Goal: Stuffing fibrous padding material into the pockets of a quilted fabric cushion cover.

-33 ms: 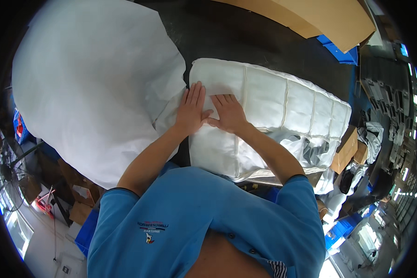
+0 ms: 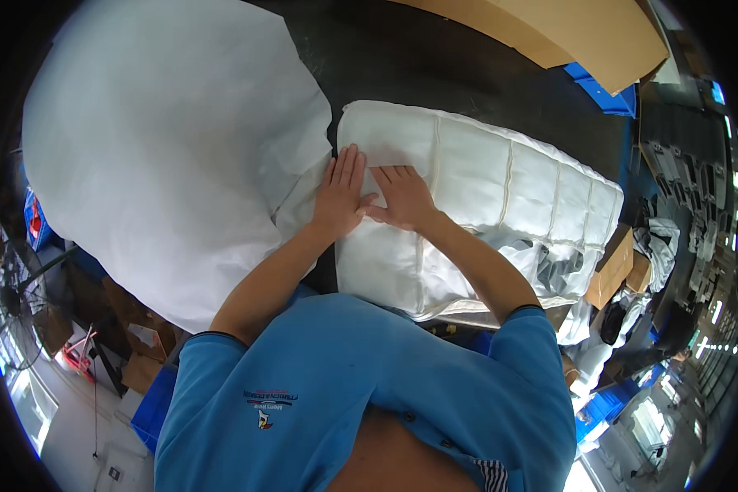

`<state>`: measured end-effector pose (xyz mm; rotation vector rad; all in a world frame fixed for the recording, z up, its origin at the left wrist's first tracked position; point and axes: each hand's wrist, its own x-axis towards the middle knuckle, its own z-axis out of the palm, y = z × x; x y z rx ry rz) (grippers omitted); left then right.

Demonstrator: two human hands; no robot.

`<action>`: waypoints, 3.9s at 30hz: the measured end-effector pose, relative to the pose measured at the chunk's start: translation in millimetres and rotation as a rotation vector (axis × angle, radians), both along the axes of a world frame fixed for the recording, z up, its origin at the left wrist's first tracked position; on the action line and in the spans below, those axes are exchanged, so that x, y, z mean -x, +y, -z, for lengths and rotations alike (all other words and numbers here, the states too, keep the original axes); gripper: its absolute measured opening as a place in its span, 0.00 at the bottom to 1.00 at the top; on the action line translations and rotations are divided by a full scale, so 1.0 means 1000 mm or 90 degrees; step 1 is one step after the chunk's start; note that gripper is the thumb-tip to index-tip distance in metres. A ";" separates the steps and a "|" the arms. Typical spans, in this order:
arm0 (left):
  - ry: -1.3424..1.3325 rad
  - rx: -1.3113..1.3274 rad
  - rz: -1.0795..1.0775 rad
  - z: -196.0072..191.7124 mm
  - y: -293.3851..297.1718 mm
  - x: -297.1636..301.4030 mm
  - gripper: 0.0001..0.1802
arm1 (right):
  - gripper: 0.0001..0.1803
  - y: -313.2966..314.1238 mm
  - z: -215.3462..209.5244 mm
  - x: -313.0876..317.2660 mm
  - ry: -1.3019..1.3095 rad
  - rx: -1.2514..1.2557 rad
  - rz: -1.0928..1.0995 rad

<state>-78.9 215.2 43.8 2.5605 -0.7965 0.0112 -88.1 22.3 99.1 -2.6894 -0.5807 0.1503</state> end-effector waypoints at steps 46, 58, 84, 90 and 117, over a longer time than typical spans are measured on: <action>-0.007 0.117 0.059 -0.024 -0.032 -0.015 0.21 | 0.12 -0.045 0.007 -0.002 0.044 -0.086 0.193; -0.005 0.133 0.116 -0.024 -0.041 -0.033 0.09 | 0.15 -0.075 -0.004 -0.021 0.197 0.014 0.093; 0.020 -0.097 0.267 -0.023 -0.030 0.064 0.48 | 0.23 -0.017 -0.017 -0.107 0.793 0.257 -0.050; 0.048 -0.074 0.227 -0.018 -0.028 0.063 0.48 | 0.33 -0.019 -0.013 -0.095 0.980 0.315 0.018; -0.021 -0.083 0.076 -0.014 -0.020 -0.024 0.43 | 0.47 -0.010 0.026 0.070 0.020 0.023 0.173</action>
